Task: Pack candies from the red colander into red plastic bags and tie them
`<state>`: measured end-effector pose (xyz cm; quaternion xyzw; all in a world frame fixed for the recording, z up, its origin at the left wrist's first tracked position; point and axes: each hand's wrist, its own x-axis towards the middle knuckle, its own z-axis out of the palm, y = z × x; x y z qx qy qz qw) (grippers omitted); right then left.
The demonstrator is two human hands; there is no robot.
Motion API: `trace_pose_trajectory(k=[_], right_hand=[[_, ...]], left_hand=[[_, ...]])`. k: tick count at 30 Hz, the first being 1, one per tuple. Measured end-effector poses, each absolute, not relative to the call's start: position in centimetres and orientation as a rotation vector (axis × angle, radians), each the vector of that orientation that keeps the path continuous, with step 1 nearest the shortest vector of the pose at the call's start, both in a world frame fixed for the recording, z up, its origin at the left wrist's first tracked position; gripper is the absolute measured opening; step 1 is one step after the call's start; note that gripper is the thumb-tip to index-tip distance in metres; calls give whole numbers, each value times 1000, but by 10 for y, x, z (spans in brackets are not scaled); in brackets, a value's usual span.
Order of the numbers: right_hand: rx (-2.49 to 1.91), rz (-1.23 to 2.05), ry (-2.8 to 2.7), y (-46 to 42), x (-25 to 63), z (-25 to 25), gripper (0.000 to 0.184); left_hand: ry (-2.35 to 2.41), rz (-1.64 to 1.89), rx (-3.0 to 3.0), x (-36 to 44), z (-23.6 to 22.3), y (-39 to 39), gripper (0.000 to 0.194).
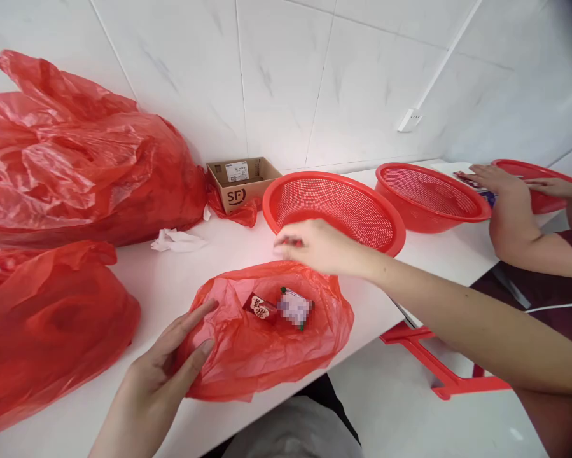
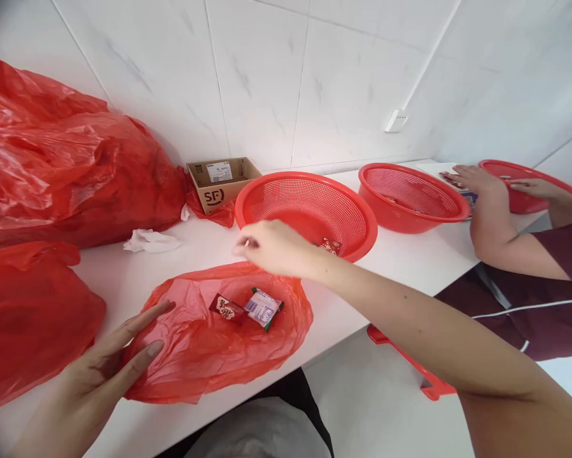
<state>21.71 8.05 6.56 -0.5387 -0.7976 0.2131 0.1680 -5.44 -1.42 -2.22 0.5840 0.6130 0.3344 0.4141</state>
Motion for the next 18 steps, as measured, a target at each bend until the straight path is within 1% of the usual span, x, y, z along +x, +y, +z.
trace_pose_trajectory(k=[2, 4, 5, 7, 8, 10, 13, 16, 18], right_hand=[[-1631, 414, -2251, 101, 236, 64, 22], [-1869, 288, -2330, 120, 261, 59, 27], [-1993, 300, -2394, 127, 273, 55, 33], [-2152, 447, -2526, 135, 292, 43, 45], [-2182, 532, -2570, 136, 299, 36, 46], [-2212, 636, -2613, 137, 307, 24, 39], [-2222, 690, -2622, 142, 311, 17, 26], [-2157, 655, -2564, 152, 316, 24, 13], [-2096, 628, -2488, 156, 321, 34, 8]], left_hand=[[1536, 863, 1460, -50, -19, -16, 56], [1523, 877, 1485, -51, -19, -18, 56], [1514, 880, 1504, -52, -20, -18, 56], [1506, 889, 1538, -54, -22, -18, 57], [1509, 896, 1543, -55, -22, -19, 57], [1512, 916, 1540, -54, -21, -19, 57], [1514, 928, 1524, -52, -20, -20, 55], [1494, 900, 1557, -53, -22, -20, 57], [1477, 890, 1589, -56, -26, -19, 59]])
